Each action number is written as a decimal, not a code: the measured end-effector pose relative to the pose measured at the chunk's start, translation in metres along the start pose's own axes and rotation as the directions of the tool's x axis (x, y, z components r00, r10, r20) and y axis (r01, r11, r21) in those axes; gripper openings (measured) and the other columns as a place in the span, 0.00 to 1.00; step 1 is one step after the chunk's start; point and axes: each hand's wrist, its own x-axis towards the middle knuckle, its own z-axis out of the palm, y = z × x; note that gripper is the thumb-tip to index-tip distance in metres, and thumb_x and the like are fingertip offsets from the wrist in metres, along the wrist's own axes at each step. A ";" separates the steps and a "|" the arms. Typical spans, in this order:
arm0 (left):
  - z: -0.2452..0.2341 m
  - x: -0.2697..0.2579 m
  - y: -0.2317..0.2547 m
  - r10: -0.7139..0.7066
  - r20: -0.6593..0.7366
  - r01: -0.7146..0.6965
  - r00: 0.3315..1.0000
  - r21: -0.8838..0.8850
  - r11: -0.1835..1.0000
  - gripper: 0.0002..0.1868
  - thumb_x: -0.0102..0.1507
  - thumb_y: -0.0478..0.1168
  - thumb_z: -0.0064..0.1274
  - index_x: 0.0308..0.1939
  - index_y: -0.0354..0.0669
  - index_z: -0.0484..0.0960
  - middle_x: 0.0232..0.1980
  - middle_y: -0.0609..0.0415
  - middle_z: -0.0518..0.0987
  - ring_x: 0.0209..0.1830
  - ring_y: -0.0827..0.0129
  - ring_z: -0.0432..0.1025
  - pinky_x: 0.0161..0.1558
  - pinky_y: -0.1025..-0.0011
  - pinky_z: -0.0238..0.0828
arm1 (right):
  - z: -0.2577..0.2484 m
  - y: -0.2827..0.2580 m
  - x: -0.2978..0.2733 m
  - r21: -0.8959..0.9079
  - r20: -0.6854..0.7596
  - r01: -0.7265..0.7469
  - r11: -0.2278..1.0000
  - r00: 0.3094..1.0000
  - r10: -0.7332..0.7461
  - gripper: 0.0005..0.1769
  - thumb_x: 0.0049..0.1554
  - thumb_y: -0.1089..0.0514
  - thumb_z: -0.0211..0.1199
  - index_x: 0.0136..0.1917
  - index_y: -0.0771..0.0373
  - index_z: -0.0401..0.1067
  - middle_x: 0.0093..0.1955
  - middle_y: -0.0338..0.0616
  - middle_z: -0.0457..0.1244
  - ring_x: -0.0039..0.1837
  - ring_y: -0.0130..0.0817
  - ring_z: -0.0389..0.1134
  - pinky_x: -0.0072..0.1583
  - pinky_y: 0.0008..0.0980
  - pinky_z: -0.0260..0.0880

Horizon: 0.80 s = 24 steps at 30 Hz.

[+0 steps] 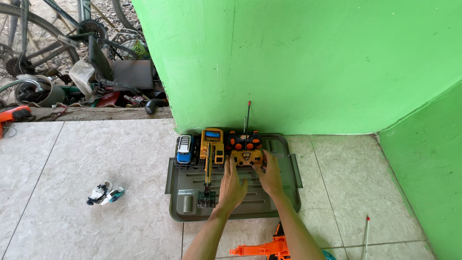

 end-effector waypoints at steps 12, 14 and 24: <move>0.008 0.001 -0.006 -0.015 -0.002 0.015 1.000 0.033 0.999 0.51 0.61 0.34 0.54 0.79 0.35 0.35 0.79 0.32 0.46 0.77 0.39 0.52 0.72 0.51 0.54 | -0.004 -0.009 -0.011 -0.074 0.049 0.136 0.988 0.990 -0.133 0.42 0.56 0.62 0.69 0.77 0.62 0.51 0.73 0.59 0.55 0.72 0.58 0.60 0.69 0.48 0.62; 0.009 0.005 -0.004 -0.019 -0.029 0.019 0.999 0.000 1.000 0.51 0.61 0.33 0.53 0.78 0.36 0.35 0.78 0.31 0.46 0.76 0.37 0.52 0.70 0.51 0.57 | -0.005 -0.007 -0.004 -0.058 0.066 0.045 0.997 0.997 -0.041 0.42 0.57 0.60 0.67 0.79 0.61 0.50 0.72 0.57 0.57 0.72 0.55 0.62 0.70 0.47 0.63; 0.000 -0.005 0.001 -0.037 0.000 0.037 0.999 -0.021 0.999 0.52 0.60 0.32 0.54 0.79 0.38 0.34 0.78 0.30 0.47 0.75 0.37 0.54 0.69 0.51 0.60 | -0.013 -0.022 -0.009 -0.124 0.108 -0.034 0.992 0.993 0.048 0.47 0.53 0.57 0.71 0.78 0.57 0.47 0.75 0.54 0.53 0.73 0.52 0.60 0.70 0.46 0.63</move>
